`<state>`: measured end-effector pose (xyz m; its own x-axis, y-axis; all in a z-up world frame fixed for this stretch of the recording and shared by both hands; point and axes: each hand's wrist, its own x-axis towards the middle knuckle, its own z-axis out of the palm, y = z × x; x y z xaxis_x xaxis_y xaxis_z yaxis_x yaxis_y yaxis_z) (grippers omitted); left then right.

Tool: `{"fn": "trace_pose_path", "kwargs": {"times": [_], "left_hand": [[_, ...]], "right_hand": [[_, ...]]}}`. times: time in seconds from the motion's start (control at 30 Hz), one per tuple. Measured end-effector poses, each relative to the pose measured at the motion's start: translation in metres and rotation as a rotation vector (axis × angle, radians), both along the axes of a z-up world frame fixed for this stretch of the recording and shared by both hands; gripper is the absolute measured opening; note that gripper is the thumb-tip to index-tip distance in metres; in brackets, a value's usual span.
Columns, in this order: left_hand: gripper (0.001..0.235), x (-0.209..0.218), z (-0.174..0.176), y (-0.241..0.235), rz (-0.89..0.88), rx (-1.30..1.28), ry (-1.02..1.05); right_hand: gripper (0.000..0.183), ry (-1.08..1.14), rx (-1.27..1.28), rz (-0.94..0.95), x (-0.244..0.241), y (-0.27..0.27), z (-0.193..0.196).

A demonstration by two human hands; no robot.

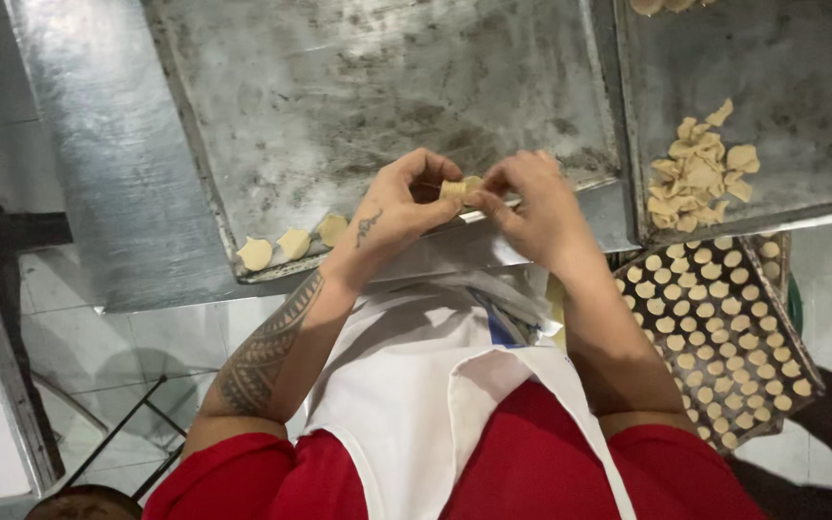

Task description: The person repeatedly picks small cylindrical dough pieces from a tray, splits them in half by hand, and places the halves onto a metal baking sheet. The person continues this process across multiple trays, filling them with the separated dough pieces.

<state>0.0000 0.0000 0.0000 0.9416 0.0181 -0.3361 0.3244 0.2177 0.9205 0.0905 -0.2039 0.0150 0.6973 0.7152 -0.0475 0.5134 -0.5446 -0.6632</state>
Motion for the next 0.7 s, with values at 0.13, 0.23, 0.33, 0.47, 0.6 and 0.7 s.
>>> {"fn": "trace_pose_path", "kwargs": {"times": [0.13,0.23,0.33,0.47,0.6,0.7], "left_hand": [[0.030,0.014,0.001,-0.012,-0.002,0.023,0.027],[0.028,0.021,-0.003,-0.016,0.005,0.030,0.012],[0.029,0.029,-0.008,-0.023,-0.011,0.011,0.012],[0.031,0.042,-0.011,-0.039,-0.046,-0.070,-0.001],[0.034,0.052,-0.015,-0.045,-0.047,0.017,0.036],[0.028,0.060,-0.021,-0.051,-0.051,-0.003,-0.025]], "right_hand": [[0.012,-0.027,0.142,0.010,-0.002,-0.007,0.002],[0.011,-0.099,0.014,-0.059,0.007,-0.014,0.000],[0.014,-0.128,-0.069,-0.111,0.012,-0.021,0.004],[0.015,-0.047,0.108,-0.090,0.006,-0.029,0.011],[0.011,-0.165,-0.006,-0.109,0.019,-0.040,0.003],[0.018,-0.198,-0.154,-0.200,0.028,-0.047,0.002]]}}
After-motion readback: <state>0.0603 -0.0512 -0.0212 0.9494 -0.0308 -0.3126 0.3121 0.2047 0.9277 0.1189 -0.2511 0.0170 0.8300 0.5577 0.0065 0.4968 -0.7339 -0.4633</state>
